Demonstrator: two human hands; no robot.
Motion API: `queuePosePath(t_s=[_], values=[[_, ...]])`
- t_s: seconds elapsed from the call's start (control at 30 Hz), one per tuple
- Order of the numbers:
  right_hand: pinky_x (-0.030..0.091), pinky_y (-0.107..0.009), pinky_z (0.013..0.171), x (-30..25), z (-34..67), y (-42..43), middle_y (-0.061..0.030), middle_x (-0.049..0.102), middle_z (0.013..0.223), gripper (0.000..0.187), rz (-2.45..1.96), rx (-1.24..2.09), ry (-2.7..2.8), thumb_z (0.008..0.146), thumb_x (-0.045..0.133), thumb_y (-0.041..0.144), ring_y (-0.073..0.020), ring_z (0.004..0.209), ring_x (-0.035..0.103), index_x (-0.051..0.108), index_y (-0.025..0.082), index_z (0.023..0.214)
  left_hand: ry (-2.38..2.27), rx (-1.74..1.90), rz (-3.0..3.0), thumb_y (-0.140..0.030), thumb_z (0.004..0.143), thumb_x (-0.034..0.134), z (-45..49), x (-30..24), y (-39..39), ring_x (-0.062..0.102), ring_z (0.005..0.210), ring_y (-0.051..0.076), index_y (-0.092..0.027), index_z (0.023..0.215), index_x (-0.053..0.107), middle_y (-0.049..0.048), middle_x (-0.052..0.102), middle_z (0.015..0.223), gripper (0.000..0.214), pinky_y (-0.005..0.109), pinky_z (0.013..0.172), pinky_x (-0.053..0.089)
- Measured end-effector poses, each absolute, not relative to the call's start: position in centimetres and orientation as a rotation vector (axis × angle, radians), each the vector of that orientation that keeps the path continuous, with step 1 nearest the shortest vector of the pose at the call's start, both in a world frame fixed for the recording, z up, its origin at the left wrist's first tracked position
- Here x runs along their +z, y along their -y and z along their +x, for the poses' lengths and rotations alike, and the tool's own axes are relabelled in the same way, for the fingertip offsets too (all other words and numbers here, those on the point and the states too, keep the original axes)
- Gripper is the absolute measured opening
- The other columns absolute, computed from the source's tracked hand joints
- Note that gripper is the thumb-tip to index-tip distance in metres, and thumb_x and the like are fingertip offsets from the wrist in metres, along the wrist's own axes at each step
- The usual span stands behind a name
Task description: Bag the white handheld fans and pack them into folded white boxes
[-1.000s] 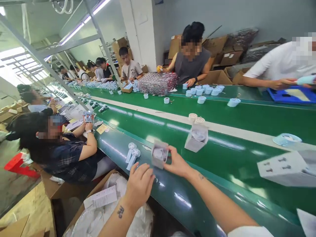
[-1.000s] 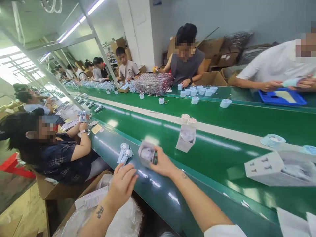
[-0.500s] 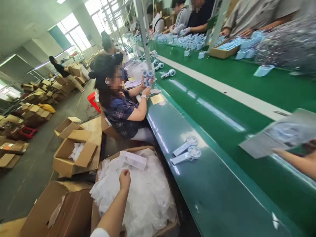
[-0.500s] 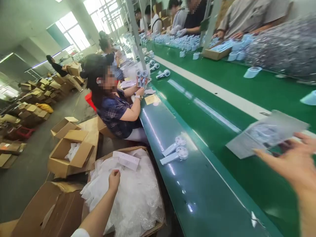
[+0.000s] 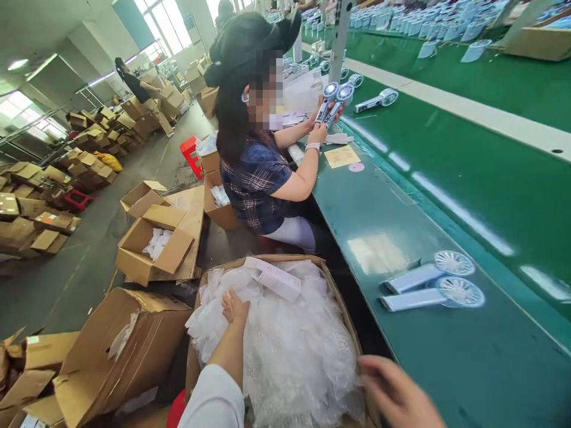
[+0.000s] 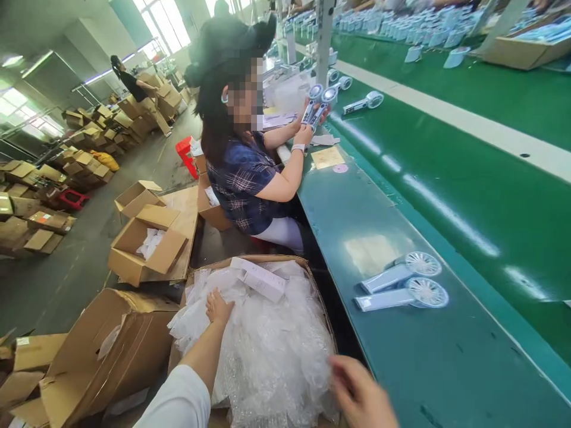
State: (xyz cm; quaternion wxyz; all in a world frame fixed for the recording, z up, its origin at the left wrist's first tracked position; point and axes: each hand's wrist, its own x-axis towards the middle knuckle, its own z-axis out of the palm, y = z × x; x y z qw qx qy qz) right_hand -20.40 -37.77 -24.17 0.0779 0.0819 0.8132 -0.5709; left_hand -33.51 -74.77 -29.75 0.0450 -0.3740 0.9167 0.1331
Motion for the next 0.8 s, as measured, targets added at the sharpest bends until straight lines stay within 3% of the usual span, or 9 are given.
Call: queuePosePath(t_s=[0.1,0.2,0.3,0.4,0.5,0.57,0.7,0.8], values=[[0.056,-0.034,0.069,-25.5,-23.0,46.7,-0.0077,0.072,0.083,0.021,-0.042,-1.719,-2.238,0.077,0.055,0.036,-0.0222,0.073,0.067,0.070,0.022,0.081,-2.831,0.428,-1.059,-0.023,0.076,0.070,-33.7,-29.3,78.0,0.056,0.116,0.032,-0.016,0.139,0.038,0.0183,0.058,0.122,0.071,0.043,0.095,0.044],[0.051,-0.034,0.069,-25.5,-28.1,52.7,-0.0070,0.068,0.077,0.020,-0.090,-1.811,-2.257,0.077,0.054,0.035,-0.0215,0.072,0.062,0.068,0.021,0.077,-2.960,0.459,-0.935,-0.024,0.082,0.063,-36.3,-29.3,80.3,0.051,0.122,0.031,-0.018,0.138,0.041,0.0175,0.054,0.127,0.060,0.043,0.100,0.040],[0.049,-0.034,0.077,-25.4,-33.1,56.8,-0.0041,0.064,0.079,0.012,0.090,-1.971,-1.978,0.071,0.063,0.033,-0.0203,0.077,0.056,0.066,0.022,0.074,-3.035,0.513,-0.821,-0.013,0.079,0.059,-38.1,-29.0,81.0,0.050,0.121,0.033,-0.018,0.110,0.061,0.0162,0.057,0.121,0.032,0.046,0.099,0.040],[0.050,-0.033,0.070,-25.7,-35.0,59.8,-0.0012,0.059,0.076,0.023,0.380,-1.967,-1.638,0.069,0.069,0.040,-0.0180,0.071,0.056,0.062,0.023,0.083,-3.077,0.631,-0.632,-0.008,0.080,0.051,-36.4,-27.3,80.4,0.056,0.112,0.028,-0.018,0.088,0.062,0.0117,0.064,0.107,0.017,0.043,0.094,0.044],[0.053,-0.037,0.067,-26.0,-33.8,61.3,-0.0052,0.061,0.084,0.043,0.526,-1.942,-1.444,0.076,0.059,0.063,-0.0203,0.075,0.062,0.054,0.024,0.093,-3.087,0.792,-0.373,-0.012,0.084,0.047,-30.9,-24.4,78.8,0.063,0.095,0.020,-0.020,0.089,0.059,0.0056,0.067,0.094,0.015,0.034,0.085,0.050],[0.054,-0.038,0.071,-26.0,-32.2,61.6,-0.0075,0.063,0.094,0.053,0.587,-1.962,-1.224,0.074,0.056,0.072,-0.0222,0.084,0.065,0.052,0.026,0.100,-3.130,0.933,0.028,-0.011,0.086,0.043,-26.5,-22.5,77.4,0.064,0.094,0.020,-0.020,0.088,0.059,0.0065,0.068,0.094,0.019,0.034,0.086,0.051],[0.051,-0.032,0.070,-25.8,-29.4,61.4,-0.0021,0.067,0.090,0.055,0.502,-2.050,-1.135,0.061,0.079,0.048,-0.0207,0.079,0.064,0.055,0.024,0.104,-2.973,0.892,0.674,-0.007,0.085,0.044,-19.5,-20.0,75.3,0.063,0.086,0.022,-0.021,0.095,0.061,0.0076,0.067,0.088,0.024,0.036,0.078,0.052],[0.049,-0.029,0.065,-25.6,-27.9,60.8,0.0013,0.064,0.071,0.035,0.529,-2.051,-1.218,0.063,0.073,0.037,-0.0177,0.065,0.061,0.056,0.021,0.088,-2.755,0.910,0.602,-0.009,0.082,0.054,-17.3,-18.5,75.5,0.062,0.085,0.022,-0.019,0.115,0.057,0.0074,0.066,0.090,0.034,0.035,0.074,0.054]])
